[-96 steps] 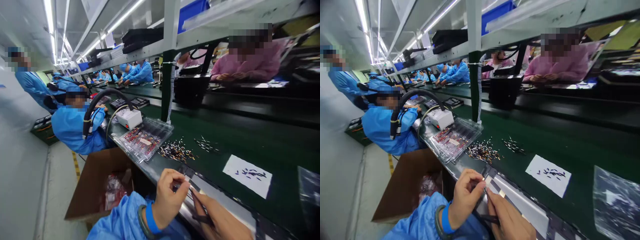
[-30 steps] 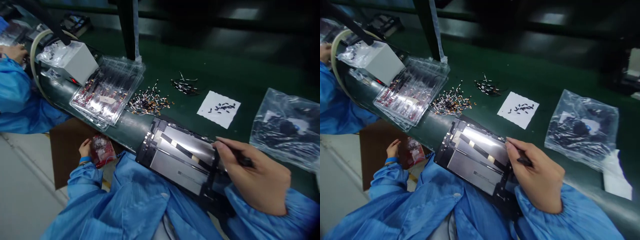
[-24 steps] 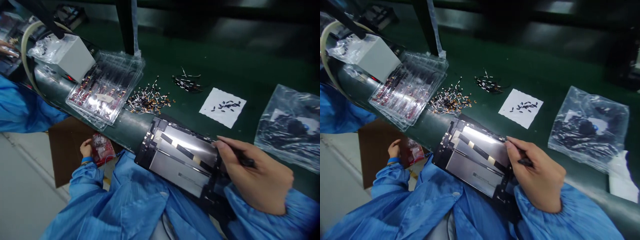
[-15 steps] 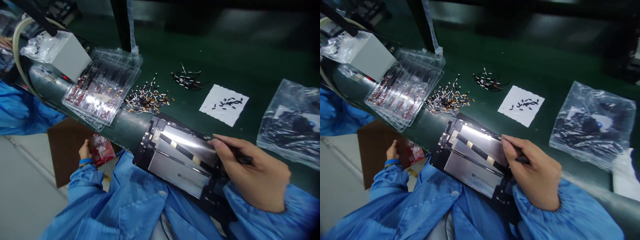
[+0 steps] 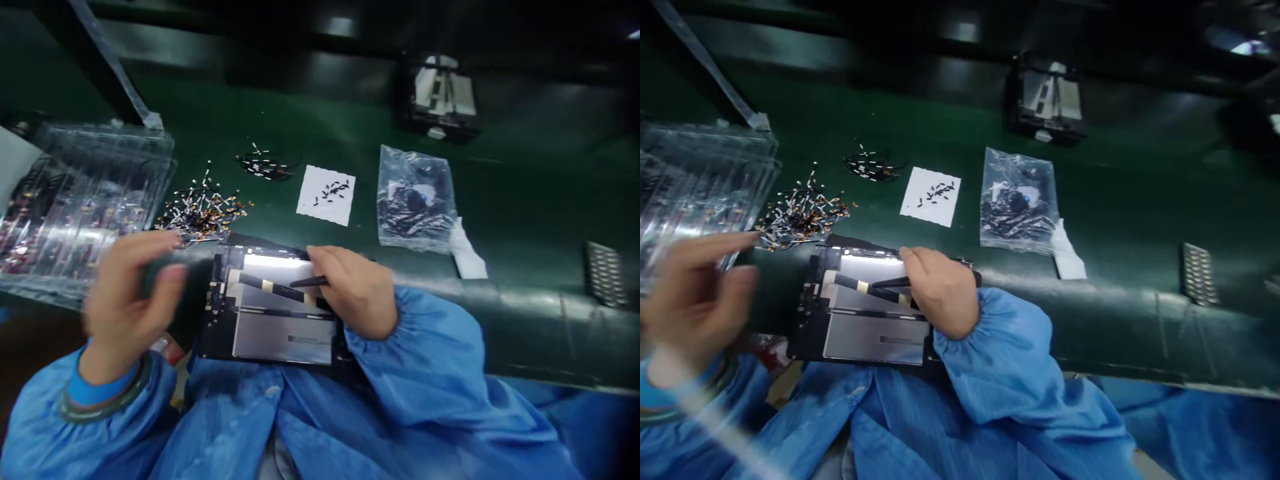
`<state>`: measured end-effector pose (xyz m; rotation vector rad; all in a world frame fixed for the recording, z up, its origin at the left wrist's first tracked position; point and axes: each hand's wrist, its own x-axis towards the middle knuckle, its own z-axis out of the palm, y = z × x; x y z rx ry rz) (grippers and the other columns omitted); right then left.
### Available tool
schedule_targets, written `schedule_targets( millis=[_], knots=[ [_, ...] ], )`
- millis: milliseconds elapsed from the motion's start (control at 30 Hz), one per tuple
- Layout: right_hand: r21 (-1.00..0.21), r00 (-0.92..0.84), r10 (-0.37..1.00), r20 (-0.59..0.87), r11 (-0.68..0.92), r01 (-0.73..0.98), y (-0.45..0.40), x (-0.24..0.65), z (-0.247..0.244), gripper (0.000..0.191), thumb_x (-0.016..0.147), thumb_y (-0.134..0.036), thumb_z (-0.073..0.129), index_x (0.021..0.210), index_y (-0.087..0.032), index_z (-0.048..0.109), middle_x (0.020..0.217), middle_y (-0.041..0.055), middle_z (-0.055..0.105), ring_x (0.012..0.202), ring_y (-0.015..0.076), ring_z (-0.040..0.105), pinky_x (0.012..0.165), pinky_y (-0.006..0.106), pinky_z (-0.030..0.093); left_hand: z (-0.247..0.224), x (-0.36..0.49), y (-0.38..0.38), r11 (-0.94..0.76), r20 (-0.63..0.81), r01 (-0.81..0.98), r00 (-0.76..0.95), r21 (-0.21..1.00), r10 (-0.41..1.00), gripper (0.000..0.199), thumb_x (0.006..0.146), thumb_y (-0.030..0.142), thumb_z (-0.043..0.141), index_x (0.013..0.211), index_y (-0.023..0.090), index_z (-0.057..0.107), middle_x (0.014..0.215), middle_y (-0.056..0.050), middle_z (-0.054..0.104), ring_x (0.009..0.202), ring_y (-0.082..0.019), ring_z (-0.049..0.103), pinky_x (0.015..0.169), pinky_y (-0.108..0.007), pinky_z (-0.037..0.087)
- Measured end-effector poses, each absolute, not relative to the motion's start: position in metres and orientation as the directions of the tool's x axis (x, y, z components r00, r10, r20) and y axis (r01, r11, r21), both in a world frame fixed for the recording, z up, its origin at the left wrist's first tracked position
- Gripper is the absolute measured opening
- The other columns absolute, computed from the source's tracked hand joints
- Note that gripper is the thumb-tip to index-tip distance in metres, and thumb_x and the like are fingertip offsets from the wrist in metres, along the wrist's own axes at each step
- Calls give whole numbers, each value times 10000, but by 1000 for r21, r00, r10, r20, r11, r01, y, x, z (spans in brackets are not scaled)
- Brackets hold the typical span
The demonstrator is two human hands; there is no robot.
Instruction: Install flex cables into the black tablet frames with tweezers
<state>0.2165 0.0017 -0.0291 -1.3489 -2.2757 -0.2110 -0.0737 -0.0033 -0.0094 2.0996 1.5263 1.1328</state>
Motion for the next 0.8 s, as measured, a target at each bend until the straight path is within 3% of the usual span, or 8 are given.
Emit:
schedule_targets(
  millis=[33, 67, 167, 400, 667, 800],
  knots=[
    [-66, -431, 774, 463, 515, 855, -1, 217, -30, 276, 937, -111, 451, 1045, -136, 704, 1016, 92, 756, 813, 168, 697, 705, 270, 513, -9, -57, 8, -560, 440, 639, 359, 527, 823, 320, 830, 290, 634, 1149, 291, 617, 1233, -27, 659, 1194, -271, 588, 1054, -518, 456],
    [-29, -455, 769, 448, 522, 853, -4, 217, -31, 290, 938, -101, 438, 1052, -131, 702, 1050, 99, 750, 808, 169, 690, 699, 278, 508, -10, -41, 19, -655, 423, 582, 500, 481, 755, 264, 844, 282, 619, 1107, 258, 629, 1243, -57, 656, 1215, -276, 579, 1069, -524, 445],
    [54, -493, 757, 429, 523, 851, -10, 218, -29, 306, 944, -104, 417, 1049, -124, 703, 1102, 106, 736, 757, 165, 664, 651, 288, 488, -19, -8, 42, -752, 331, 480, 693, 452, 641, 162, 901, 280, 535, 989, 199, 644, 1219, -117, 665, 1179, -273, 605, 1051, -519, 458],
    [85, -505, 790, 346, 510, 856, -11, 212, -23, 227, 920, -132, 481, 1013, -128, 687, 1099, 125, 722, 698, 163, 621, 560, 297, 422, -33, 3, 47, -795, 362, 424, 726, 434, 585, 118, 902, 221, 529, 924, 201, 643, 1157, -117, 690, 1090, -241, 643, 1017, -481, 466],
    [88, -494, 833, 249, 489, 868, -11, 204, -17, 175, 909, -143, 496, 948, -140, 667, 1036, 125, 707, 659, 166, 589, 512, 305, 333, -32, 4, 47, -886, 352, 412, 813, 213, 463, 190, 916, 142, 461, 1008, 191, 620, 1238, -98, 666, 1114, -241, 622, 998, -452, 466],
    [61, -472, 860, 194, 469, 881, -11, 202, -14, 206, 933, -134, 457, 967, -144, 660, 1003, 110, 698, 695, 160, 573, 539, 297, 318, -30, 4, 46, -900, 260, 412, 862, 142, 436, 232, 938, 121, 442, 1106, 175, 592, 1286, -74, 647, 1187, -257, 580, 1029, -466, 436]
  ],
)
